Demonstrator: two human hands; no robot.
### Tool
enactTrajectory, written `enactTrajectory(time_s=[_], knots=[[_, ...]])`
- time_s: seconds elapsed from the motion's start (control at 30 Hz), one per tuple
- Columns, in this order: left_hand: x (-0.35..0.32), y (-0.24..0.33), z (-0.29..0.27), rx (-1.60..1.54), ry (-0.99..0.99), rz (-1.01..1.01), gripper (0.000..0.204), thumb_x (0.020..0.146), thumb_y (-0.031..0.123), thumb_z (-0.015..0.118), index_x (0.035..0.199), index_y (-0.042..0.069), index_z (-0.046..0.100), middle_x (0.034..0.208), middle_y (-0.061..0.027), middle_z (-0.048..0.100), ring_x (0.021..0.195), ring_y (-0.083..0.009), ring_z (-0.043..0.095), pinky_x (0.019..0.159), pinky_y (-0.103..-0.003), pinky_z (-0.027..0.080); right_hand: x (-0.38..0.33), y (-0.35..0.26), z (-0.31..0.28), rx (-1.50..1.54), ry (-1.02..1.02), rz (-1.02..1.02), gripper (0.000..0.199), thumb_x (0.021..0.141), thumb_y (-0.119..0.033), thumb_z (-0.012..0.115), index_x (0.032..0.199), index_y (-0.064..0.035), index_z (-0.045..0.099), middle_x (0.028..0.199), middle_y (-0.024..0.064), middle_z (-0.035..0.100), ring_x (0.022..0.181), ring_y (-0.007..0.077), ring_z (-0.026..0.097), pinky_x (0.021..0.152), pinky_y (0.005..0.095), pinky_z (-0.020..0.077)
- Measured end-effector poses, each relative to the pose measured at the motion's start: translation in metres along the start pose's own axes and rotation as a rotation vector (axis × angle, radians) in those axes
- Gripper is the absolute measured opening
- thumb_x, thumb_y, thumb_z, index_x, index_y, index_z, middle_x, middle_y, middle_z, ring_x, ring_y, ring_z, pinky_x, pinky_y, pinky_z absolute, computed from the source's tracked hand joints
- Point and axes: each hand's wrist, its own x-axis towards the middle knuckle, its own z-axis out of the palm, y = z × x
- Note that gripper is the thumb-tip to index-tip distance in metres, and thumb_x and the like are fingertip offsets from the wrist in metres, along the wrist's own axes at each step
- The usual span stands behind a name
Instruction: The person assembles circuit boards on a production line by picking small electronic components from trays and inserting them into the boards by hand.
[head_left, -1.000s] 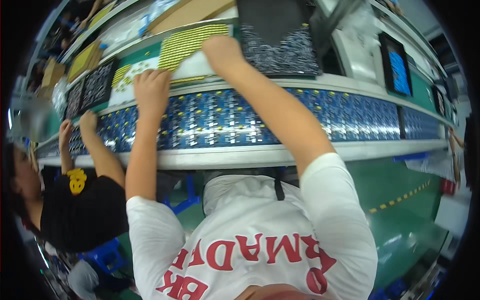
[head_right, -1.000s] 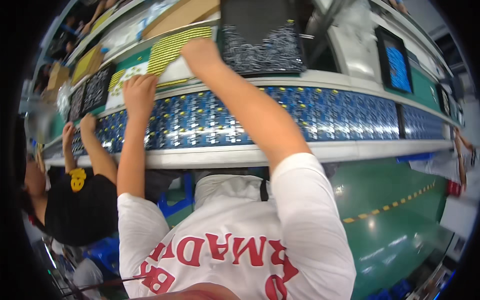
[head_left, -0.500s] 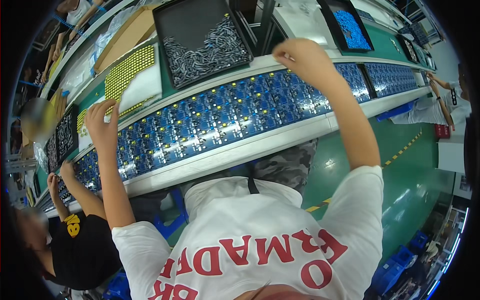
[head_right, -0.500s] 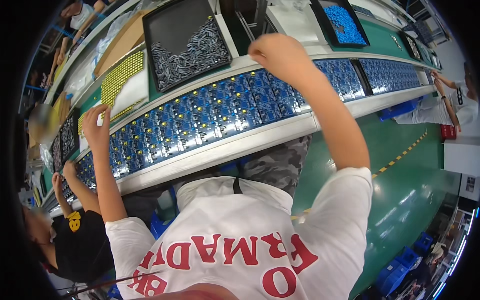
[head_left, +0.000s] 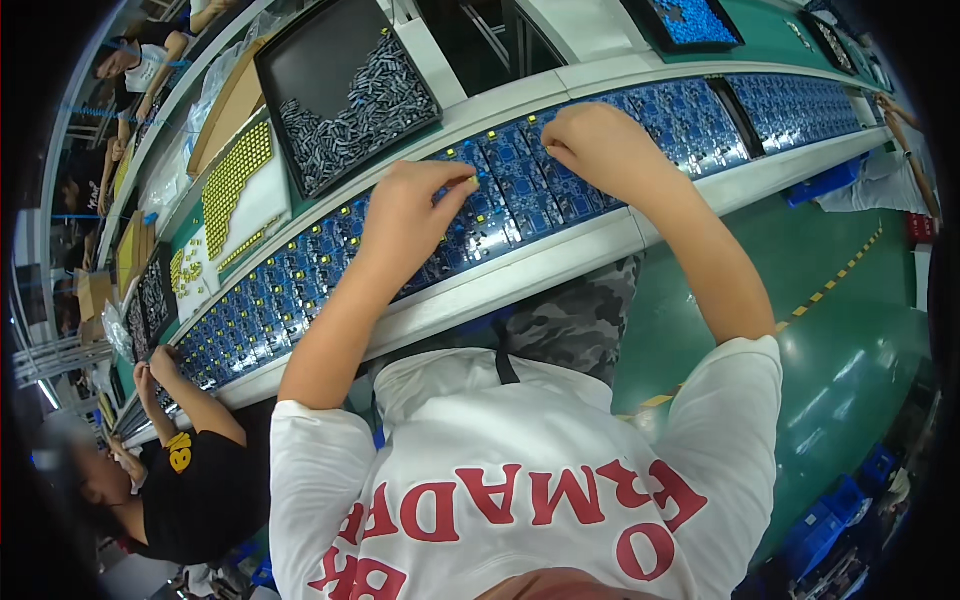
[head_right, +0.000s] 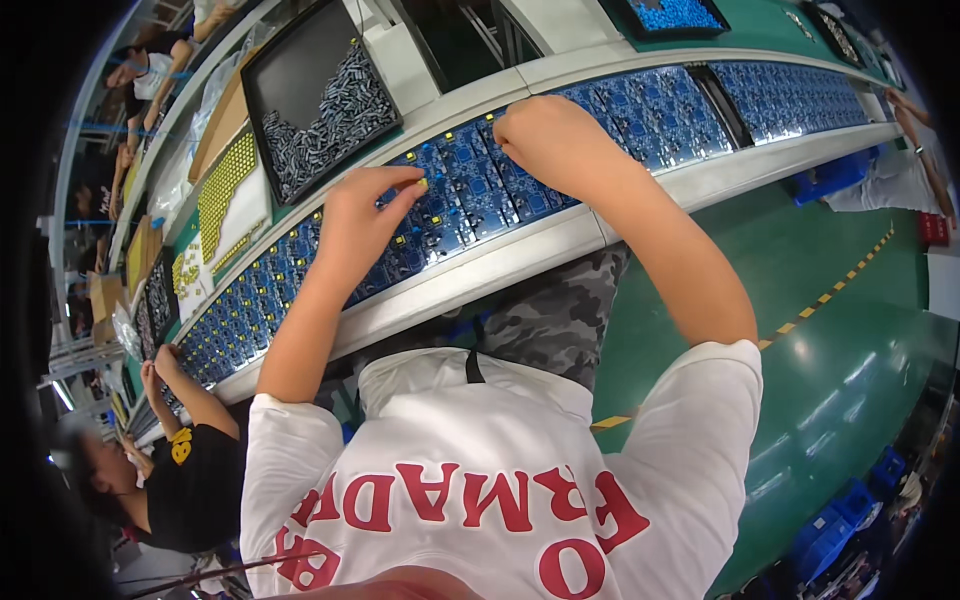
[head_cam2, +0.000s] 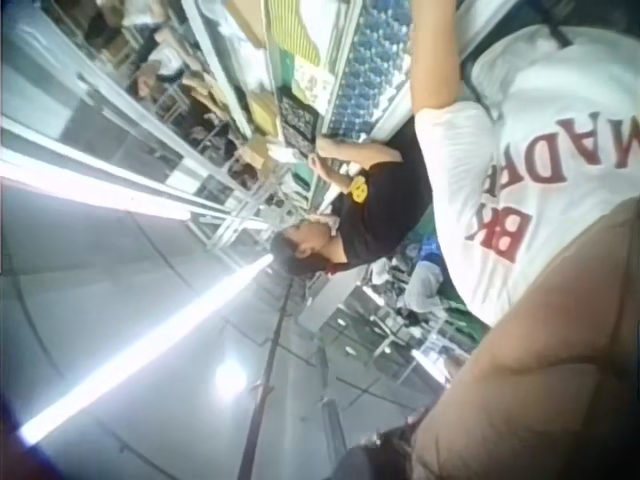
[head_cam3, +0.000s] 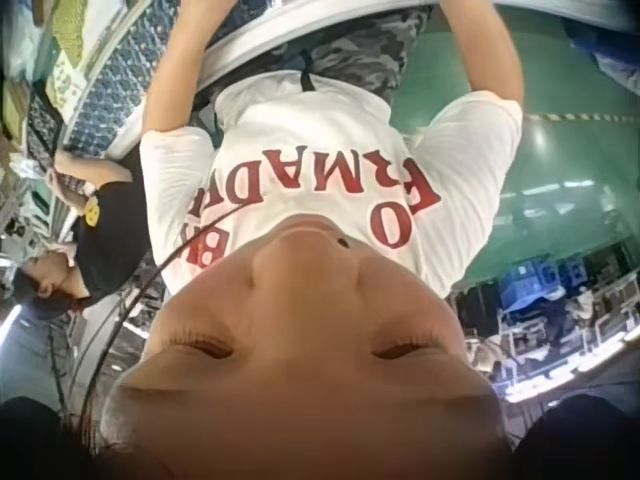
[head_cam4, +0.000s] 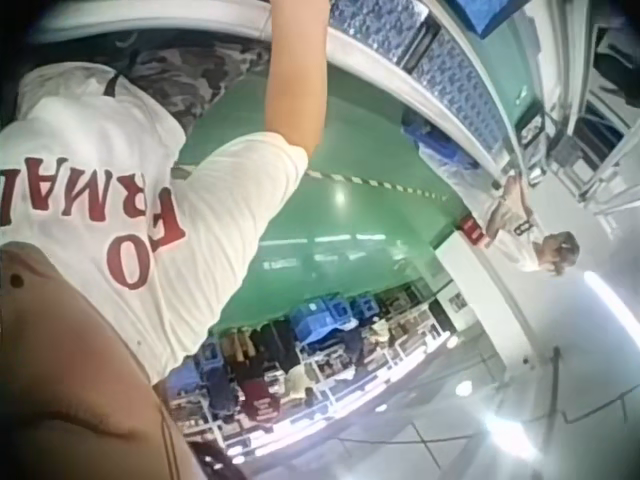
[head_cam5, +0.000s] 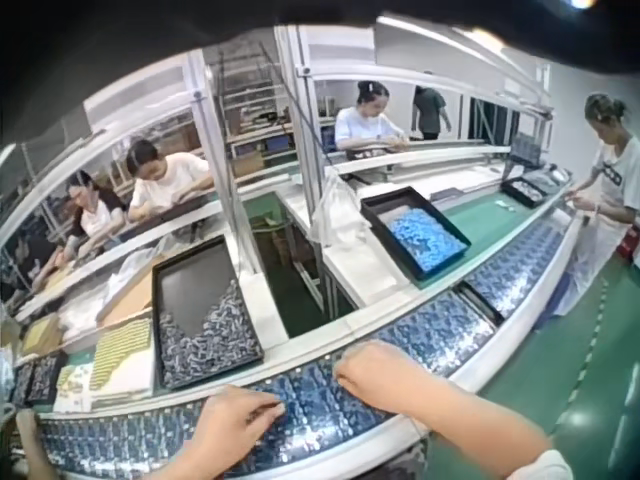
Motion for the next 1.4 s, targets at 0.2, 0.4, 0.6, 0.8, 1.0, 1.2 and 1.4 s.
enactTrajectory(time_s=[0.2,0.4,0.6,0.8,1.0,1.2,1.4], knots=[[0.028,0.006,0.024,0.007,-0.062,0.025,0.013,0.081,0.011,0.073,0.09,0.003,0.076,0.085,-0.0138,0.072,0.082,-0.0327,0.067,0.08,-0.04,0.051,-0.004,0.005,0.006,-0.051,0.072,-0.081,0.009,0.085,-0.01,0.067,0.089,-0.0022,0.069,0.088,0.0121,0.068,0.09,0.0323,0.065,0.083,0.0419,0.0512],[0.039,0.009,0.037,0.152,-0.123,0.061,0.012,0.079,0.011,0.072,0.086,0.002,0.076,0.085,-0.0144,0.072,0.08,-0.0328,0.067,0.078,-0.042,0.052,-0.01,0.011,0.013,-0.034,0.116,-0.08,0.009,0.084,-0.009,0.067,0.089,-0.0029,0.07,0.088,0.0111,0.067,0.091,0.0308,0.064,0.085,0.0407,0.0505],[0.041,0.016,0.039,0.238,-0.148,0.053,0.013,0.079,0.012,0.071,0.086,0.003,0.076,0.084,-0.0148,0.071,0.08,-0.0326,0.067,0.078,-0.042,0.053,-0.012,0.014,0.016,-0.011,0.163,-0.096,0.009,0.084,-0.008,0.066,0.09,-0.0029,0.071,0.087,0.0109,0.067,0.09,0.0302,0.064,0.086,0.0403,0.0505],[0.039,0.017,0.04,0.233,-0.148,0.042,0.013,0.081,0.012,0.07,0.087,0.002,0.077,0.084,-0.0159,0.071,0.08,-0.0341,0.067,0.079,-0.042,0.053,-0.013,0.016,0.017,0.043,0.153,-0.075,0.011,0.084,-0.007,0.065,0.091,-0.002,0.072,0.089,0.0122,0.068,0.091,0.0311,0.065,0.086,0.0406,0.0509],[0.042,0.02,0.033,0.229,-0.226,0.036,0.016,0.084,0.013,0.066,0.091,0.001,0.076,0.087,-0.0176,0.071,0.082,-0.0355,0.067,0.08,-0.043,0.053,-0.011,0.011,0.013,0.09,0.102,-0.031,0.013,0.084,-0.008,0.064,0.092,0.0,0.072,0.092,0.0136,0.069,0.093,0.0323,0.065,0.086,0.0412,0.0518],[0.031,0.021,0.018,0.133,-0.199,-0.002,0.021,0.088,0.014,0.065,0.1,0.001,0.074,0.092,-0.0193,0.071,0.088,-0.0368,0.066,0.082,-0.043,0.052,-0.011,0.011,0.017,0.085,0.137,-0.041,0.014,0.086,-0.009,0.064,0.094,-0.0004,0.071,0.092,0.0135,0.069,0.093,0.0327,0.065,0.084,0.0415,0.0522],[-0.007,-0.001,-0.041,0.165,-0.065,-0.075,0.022,0.089,0.016,0.065,0.105,0.002,0.073,0.097,-0.0181,0.071,0.092,-0.0337,0.066,0.08,-0.042,0.051,-0.014,0.008,0.015,0.059,0.154,-0.026,0.014,0.09,-0.011,0.063,0.097,-0.0021,0.071,0.093,0.0136,0.069,0.091,0.033,0.065,0.082,0.0411,0.0526]])
